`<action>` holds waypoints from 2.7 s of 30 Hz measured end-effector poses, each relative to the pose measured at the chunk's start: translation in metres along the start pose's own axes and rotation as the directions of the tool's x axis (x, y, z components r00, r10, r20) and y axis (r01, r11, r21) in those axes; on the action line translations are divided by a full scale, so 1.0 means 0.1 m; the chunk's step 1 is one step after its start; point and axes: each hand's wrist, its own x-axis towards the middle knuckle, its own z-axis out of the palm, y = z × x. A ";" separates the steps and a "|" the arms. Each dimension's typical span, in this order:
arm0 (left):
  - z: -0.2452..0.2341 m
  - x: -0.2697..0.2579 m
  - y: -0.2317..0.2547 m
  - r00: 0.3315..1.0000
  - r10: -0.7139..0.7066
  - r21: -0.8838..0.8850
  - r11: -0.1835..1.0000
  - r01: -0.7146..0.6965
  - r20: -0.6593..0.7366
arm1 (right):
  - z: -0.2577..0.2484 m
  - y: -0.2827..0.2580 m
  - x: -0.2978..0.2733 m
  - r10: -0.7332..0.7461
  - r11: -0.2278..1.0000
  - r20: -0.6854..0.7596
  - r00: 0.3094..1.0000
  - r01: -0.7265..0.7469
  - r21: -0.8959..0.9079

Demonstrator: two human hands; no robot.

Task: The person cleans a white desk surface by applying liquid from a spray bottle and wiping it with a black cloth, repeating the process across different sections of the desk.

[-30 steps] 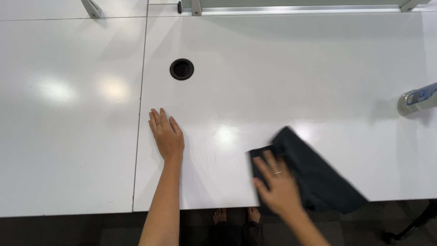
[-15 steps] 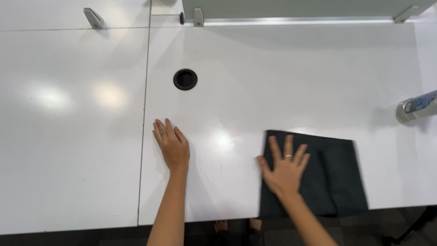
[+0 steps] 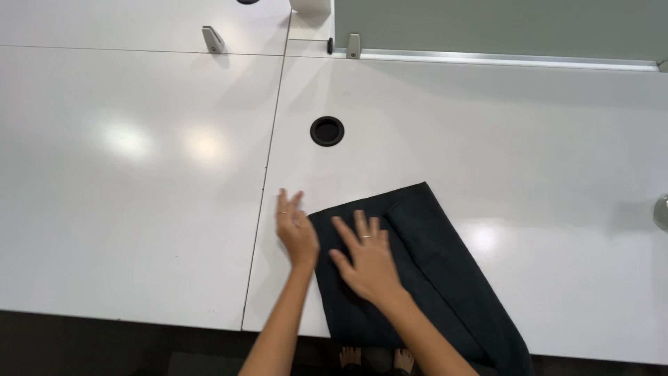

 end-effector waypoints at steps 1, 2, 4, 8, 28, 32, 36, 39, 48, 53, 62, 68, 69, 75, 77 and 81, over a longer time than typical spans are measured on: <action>0.04 -0.18 0.05 0.999 -0.011 -0.041 0.999 0.013 0.053 | -0.06 0.11 -0.10 0.015 0.996 -0.035 0.999 -0.018 -0.084; 0.11 -0.39 0.09 0.994 -0.020 -0.082 0.996 0.028 0.106 | -0.13 0.24 -0.21 0.027 0.985 -0.071 0.997 -0.038 -0.166; 0.26 -0.80 0.14 0.960 0.137 0.277 0.939 -0.205 0.246 | -0.30 0.52 -0.35 0.157 0.928 0.005 0.988 -0.146 -0.343; 0.58 -1.25 0.07 0.893 0.209 0.518 0.752 -0.408 0.399 | -0.50 0.97 -0.52 0.330 0.893 0.111 0.937 -0.271 -0.360; -0.76 -0.70 -0.35 0.845 0.299 0.643 0.550 -0.533 0.444 | 0.25 -0.42 -0.35 0.283 0.886 0.219 0.934 -0.167 -0.432; -0.73 -0.74 -0.39 0.880 0.296 0.756 0.455 -0.471 0.370 | 0.22 -0.33 -0.46 0.222 0.906 0.171 0.960 -0.139 -0.400; -0.66 -0.81 -0.41 0.909 0.284 0.813 0.421 -0.403 0.304 | 0.21 -0.17 -0.68 0.159 0.923 0.101 0.982 -0.112 -0.369; -0.53 -0.96 -0.39 0.904 0.304 0.823 0.397 -0.406 0.299 | 0.14 0.01 -0.83 0.133 0.928 0.042 0.990 -0.110 -0.356; 0.26 -1.60 -0.25 0.873 0.312 0.785 0.395 -0.478 0.375 | -0.28 0.80 -1.33 0.267 0.896 0.009 0.964 -0.244 -0.370; 0.72 -1.91 -0.18 0.831 0.359 0.741 0.390 -0.547 0.425 | -0.50 1.25 -1.61 0.293 0.891 -0.046 0.955 -0.290 -0.348; 1.22 -2.10 -0.09 0.821 0.343 0.721 0.398 -0.568 0.457 | -0.75 1.77 -1.76 0.394 0.882 0.025 0.919 -0.370 -0.290; 1.37 -2.06 -0.06 0.839 0.330 0.749 0.388 -0.538 0.432 | -0.79 1.99 -1.59 0.297 0.917 -0.027 0.954 -0.293 -0.270; 1.40 -2.03 -0.06 0.843 0.328 0.756 0.383 -0.530 0.425 | -0.80 2.02 -1.55 0.277 0.921 -0.039 0.960 -0.277 -0.275; 1.59 -1.84 -0.02 0.844 0.341 0.759 0.381 -0.527 0.415 | -0.89 2.09 -1.30 0.278 0.918 -0.040 0.960 -0.278 -0.283; 1.65 -1.75 -0.02 0.845 0.340 0.762 0.379 -0.525 0.413 | -0.92 2.09 -1.21 0.295 0.915 -0.028 0.955 -0.291 -0.279; 1.79 -1.52 0.03 0.836 0.339 0.760 0.364 -0.539 0.431 | -1.03 2.09 -0.93 0.336 0.903 -0.005 0.942 -0.324 -0.281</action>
